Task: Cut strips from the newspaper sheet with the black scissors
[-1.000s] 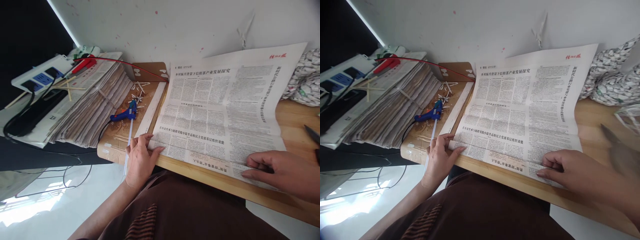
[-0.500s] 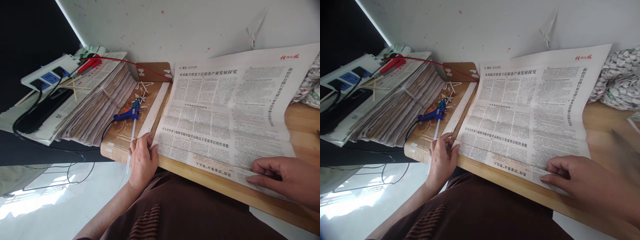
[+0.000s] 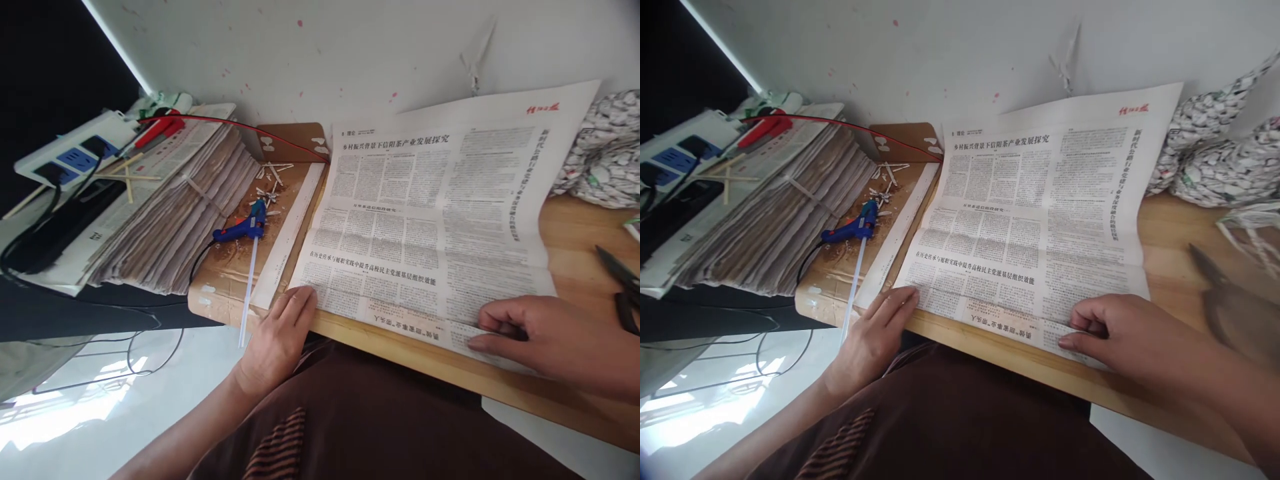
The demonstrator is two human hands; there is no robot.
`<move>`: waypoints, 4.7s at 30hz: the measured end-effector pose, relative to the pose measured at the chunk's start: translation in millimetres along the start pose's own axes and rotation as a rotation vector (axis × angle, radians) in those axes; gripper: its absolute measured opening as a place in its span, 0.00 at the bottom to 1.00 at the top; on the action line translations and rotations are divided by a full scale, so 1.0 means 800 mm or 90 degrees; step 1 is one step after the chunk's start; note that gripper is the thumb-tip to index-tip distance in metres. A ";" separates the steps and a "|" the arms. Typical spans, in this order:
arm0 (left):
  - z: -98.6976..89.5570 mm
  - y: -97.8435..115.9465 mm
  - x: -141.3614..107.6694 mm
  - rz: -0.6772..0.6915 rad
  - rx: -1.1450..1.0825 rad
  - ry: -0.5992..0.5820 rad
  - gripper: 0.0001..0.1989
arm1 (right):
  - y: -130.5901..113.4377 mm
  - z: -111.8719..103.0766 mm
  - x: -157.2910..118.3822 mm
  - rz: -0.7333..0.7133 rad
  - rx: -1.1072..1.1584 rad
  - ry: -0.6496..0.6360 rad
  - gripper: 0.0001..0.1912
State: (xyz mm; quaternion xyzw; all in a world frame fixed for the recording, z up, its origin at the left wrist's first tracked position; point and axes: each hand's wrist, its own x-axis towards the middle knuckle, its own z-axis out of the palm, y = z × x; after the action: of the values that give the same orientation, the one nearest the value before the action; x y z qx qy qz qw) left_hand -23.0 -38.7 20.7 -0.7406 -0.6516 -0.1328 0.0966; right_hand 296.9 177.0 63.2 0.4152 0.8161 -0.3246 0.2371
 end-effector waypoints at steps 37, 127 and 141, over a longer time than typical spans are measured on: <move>0.028 0.048 0.003 0.143 0.227 -0.016 0.38 | 0.007 -0.001 0.002 -0.074 0.056 0.047 0.21; 0.043 0.077 0.042 0.176 0.119 -0.032 0.47 | -0.036 0.094 -0.101 0.013 -0.287 0.876 0.18; 0.041 0.071 0.041 0.221 0.134 0.007 0.42 | -0.115 0.153 -0.031 -0.167 -0.178 0.448 0.51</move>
State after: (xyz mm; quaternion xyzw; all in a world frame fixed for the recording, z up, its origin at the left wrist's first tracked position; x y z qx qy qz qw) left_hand 39.1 -5.1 1.8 -0.8268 -0.5241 -0.0498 0.1984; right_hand 247.9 33.9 27.0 0.3573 0.9297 -0.0760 -0.0463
